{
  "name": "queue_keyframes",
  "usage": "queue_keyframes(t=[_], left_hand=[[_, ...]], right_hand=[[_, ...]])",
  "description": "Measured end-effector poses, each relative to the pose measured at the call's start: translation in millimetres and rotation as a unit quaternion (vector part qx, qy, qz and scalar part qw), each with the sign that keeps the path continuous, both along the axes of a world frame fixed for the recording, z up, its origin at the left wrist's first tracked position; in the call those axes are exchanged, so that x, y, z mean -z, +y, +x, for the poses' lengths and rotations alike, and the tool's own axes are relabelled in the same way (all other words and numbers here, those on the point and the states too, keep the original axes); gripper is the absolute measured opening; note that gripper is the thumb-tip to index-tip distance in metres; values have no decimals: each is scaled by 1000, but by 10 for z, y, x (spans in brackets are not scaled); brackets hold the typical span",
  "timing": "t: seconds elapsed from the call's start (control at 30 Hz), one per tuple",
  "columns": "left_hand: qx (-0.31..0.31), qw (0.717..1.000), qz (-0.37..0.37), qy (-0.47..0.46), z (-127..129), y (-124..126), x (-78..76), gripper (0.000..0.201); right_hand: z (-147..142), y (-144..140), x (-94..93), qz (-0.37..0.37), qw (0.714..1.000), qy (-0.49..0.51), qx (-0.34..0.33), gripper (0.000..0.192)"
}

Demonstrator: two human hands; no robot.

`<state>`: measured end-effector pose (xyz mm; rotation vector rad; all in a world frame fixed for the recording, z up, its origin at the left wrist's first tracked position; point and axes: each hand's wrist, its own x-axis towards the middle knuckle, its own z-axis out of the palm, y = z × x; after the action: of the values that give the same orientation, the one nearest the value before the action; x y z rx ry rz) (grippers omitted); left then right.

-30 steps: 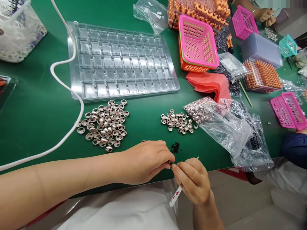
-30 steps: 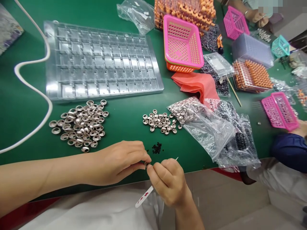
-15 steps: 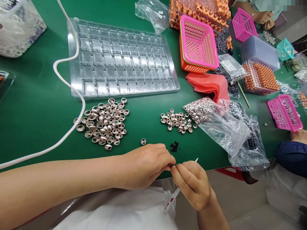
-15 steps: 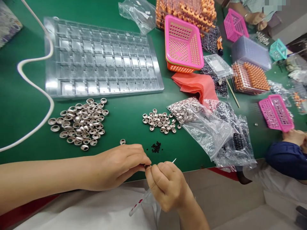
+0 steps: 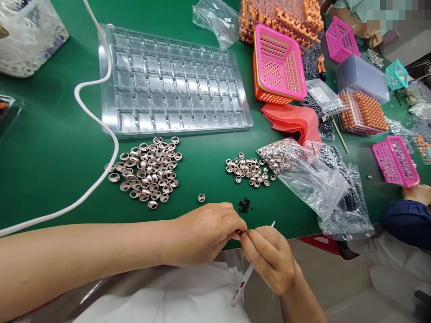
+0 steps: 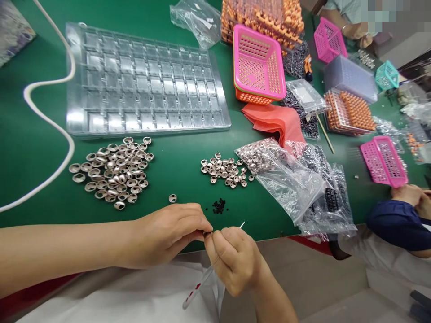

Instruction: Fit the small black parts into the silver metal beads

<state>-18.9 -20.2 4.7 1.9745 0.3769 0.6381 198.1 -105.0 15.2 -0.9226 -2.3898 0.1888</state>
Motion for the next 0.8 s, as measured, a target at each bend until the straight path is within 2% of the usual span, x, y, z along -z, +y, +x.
queue_keyframes(t=[0.17,0.33,0.5,0.8], left_hand=[[6,1000,-28,8,-10,25,-29,16],[-4,1000,-28,2,-8,19,-24,16],[-9,1000,-30,0,-2,3,-18,16],[-30,999,-29,-16,-2,-20,-12,15]], right_hand=[[27,-25,-38,7,1000,-11,8,38],[17,-20,-61,3,999,-37,8,35],[1,-2,-90,33,998,-47,10,34],[-9,11,-95,24,998,-53,12,33]])
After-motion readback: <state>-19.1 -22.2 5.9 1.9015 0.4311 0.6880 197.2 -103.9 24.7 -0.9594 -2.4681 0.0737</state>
